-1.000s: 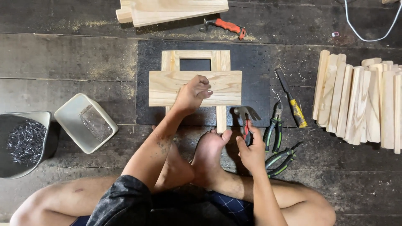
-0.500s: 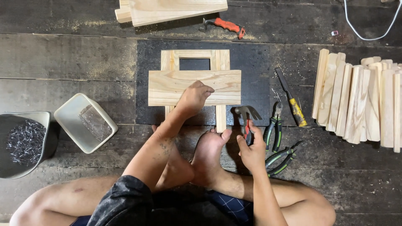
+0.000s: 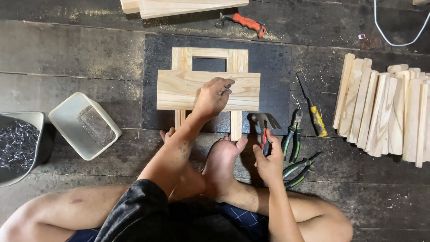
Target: Assembling a wooden structure by positioning planks and hammering nails into the joints while sitting on the floor.
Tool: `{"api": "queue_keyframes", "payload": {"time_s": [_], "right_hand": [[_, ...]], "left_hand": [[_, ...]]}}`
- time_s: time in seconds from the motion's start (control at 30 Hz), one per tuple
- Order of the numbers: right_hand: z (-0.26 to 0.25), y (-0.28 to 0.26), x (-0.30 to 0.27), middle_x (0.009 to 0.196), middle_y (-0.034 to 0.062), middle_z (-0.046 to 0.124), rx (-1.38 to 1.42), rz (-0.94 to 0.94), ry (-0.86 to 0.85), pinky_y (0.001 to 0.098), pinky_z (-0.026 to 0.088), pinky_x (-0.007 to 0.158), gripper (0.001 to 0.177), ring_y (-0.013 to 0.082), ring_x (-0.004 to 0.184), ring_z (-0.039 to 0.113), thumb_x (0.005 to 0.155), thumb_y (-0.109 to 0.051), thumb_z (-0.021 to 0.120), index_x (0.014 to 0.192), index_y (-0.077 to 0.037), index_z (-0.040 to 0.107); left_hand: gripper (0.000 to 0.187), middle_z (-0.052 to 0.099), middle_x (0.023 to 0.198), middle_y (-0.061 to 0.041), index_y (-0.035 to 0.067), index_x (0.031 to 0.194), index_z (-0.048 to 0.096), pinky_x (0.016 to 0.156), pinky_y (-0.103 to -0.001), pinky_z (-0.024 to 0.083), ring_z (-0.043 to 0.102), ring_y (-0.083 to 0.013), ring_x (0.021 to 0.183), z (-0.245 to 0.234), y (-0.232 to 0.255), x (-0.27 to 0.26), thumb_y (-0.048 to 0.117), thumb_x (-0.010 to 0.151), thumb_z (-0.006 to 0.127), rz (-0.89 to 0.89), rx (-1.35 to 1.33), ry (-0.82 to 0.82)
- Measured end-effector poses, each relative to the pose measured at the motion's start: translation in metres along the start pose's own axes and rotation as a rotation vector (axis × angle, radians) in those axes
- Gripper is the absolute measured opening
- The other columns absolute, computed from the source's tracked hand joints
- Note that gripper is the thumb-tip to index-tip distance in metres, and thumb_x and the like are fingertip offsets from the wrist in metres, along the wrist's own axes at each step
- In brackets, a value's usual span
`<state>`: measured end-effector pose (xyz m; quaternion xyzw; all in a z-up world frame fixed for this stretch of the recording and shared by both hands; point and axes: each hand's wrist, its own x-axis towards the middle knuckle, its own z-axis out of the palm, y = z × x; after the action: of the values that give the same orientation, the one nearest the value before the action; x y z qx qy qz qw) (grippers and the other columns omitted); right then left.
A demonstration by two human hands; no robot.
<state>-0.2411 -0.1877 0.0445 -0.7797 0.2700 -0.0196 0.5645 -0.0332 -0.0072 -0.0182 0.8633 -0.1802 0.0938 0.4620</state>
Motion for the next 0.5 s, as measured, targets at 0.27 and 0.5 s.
{"api": "queue_keyframes", "payload": {"time_s": [0.27,0.5], "right_hand": [[0.003,-0.004,0.002,0.065,0.018,0.068,-0.029,-0.012,-0.001,0.033,0.051,0.037,0.055,0.0231,0.042,0.066,0.09,-0.004,0.072,0.143,-0.001,0.058],[0.005,-0.014,0.001,0.061,0.0172,0.067,-0.055,0.015,-0.013,0.034,0.051,0.037,0.056,0.0247,0.042,0.066,0.09,-0.005,0.073,0.144,-0.004,0.059]], "left_hand": [[0.048,0.08,0.095,0.007,0.021,0.121,0.058,0.084,-0.038,0.065,0.079,-0.0188,0.092,-0.008,0.001,-0.006,0.011,0.081,0.083,-0.14,-0.104,-0.06],[0.05,0.082,0.097,0.006,0.022,0.124,0.06,0.081,-0.035,0.066,0.079,-0.0189,0.094,-0.012,0.011,-0.004,0.006,0.082,0.08,-0.114,-0.135,-0.039]]}}
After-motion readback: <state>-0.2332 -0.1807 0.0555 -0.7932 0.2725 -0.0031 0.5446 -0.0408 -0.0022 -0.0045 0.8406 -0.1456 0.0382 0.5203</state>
